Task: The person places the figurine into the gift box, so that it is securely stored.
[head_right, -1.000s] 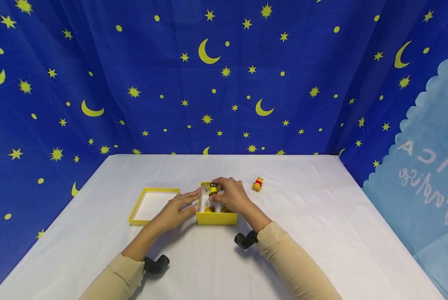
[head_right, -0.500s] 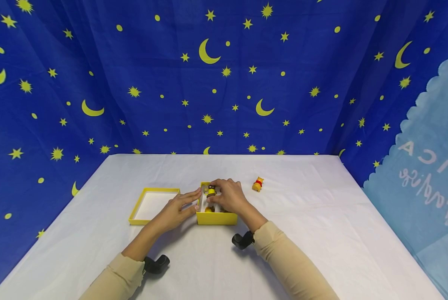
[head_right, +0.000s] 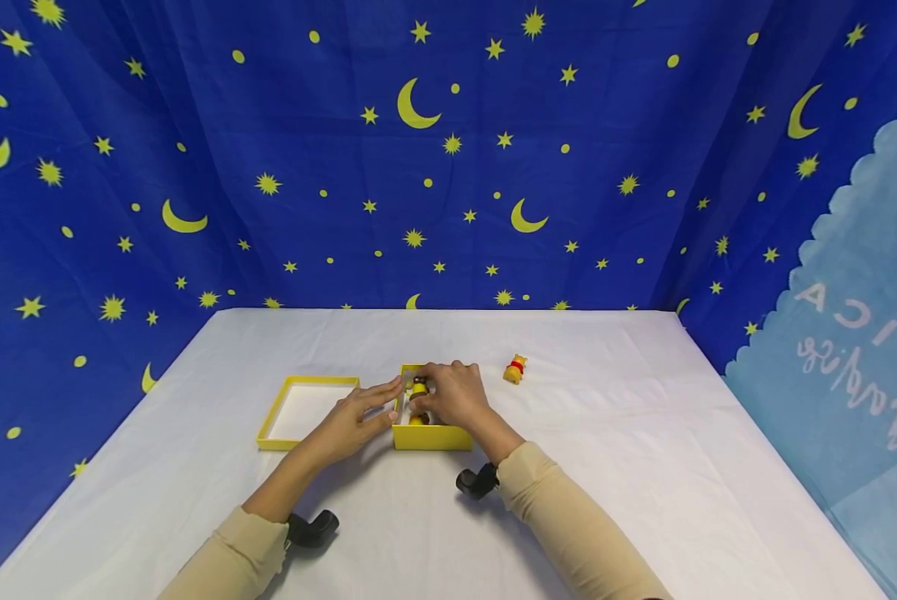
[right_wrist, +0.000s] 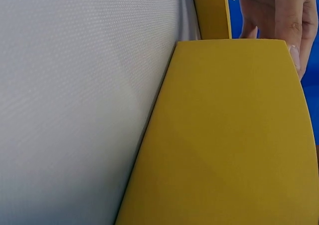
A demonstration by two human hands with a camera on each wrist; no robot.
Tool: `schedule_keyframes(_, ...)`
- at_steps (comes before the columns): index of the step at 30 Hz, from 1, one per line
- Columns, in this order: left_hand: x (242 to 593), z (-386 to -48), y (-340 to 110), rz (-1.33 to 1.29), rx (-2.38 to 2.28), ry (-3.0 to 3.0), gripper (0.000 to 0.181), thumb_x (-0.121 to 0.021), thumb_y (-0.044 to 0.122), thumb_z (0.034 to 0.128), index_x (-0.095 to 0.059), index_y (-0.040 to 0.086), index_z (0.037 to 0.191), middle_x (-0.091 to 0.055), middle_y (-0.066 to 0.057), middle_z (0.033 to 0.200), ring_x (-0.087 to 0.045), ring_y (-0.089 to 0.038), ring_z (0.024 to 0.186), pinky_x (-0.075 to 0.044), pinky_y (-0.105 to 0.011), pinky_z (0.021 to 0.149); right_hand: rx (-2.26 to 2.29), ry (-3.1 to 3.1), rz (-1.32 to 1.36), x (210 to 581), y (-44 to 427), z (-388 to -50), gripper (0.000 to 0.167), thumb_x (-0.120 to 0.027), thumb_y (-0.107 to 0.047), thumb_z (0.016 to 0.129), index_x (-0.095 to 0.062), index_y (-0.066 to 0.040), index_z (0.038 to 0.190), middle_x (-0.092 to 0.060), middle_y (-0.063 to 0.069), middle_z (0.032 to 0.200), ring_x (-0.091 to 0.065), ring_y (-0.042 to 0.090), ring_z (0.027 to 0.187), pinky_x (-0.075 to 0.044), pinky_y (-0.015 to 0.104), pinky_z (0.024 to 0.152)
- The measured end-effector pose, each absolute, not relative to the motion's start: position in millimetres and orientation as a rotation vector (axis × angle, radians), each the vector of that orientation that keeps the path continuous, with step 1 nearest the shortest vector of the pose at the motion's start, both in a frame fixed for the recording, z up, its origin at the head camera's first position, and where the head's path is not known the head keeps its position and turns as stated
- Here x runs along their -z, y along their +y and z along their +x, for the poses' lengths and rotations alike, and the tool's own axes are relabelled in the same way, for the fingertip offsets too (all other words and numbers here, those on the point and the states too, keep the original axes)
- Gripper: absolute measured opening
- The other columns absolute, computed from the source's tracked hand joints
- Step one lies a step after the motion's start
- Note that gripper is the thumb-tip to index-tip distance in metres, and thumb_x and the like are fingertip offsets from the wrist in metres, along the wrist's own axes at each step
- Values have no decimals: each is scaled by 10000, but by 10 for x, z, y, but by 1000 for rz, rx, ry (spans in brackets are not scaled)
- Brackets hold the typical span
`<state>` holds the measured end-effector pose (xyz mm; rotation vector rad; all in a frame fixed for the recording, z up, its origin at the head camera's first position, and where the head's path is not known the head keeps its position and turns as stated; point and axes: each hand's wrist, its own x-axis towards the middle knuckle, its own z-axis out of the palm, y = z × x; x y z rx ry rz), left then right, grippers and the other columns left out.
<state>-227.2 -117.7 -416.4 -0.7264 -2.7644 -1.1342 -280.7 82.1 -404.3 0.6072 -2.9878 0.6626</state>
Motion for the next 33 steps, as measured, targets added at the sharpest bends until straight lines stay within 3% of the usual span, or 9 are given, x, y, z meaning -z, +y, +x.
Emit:
schedule_keyframes(13,4198,-2262,-1172,-744,1088,-2699,451,-569,281,940,-516,102,1351,-457,-51,1458,-462,-380,1274,-269,-649,1052,-579,-2995,587,4038,784,-2791,512,-741,-430,778,-641,-180,1215,-677,4,1200,-582,229,996,-365,423,885)
schedule_keyframes(33,4165,-2274,-1173,-725,1130,-2773,461,-552,300,953,-485,128,1376,-409,2,1491,-380,-365,1361,-178,-608,1138,-523,-2979,609,4029,775,-2771,471,-742,-452,768,-666,-209,1164,-709,-53,1119,-602,209,997,-380,426,873)
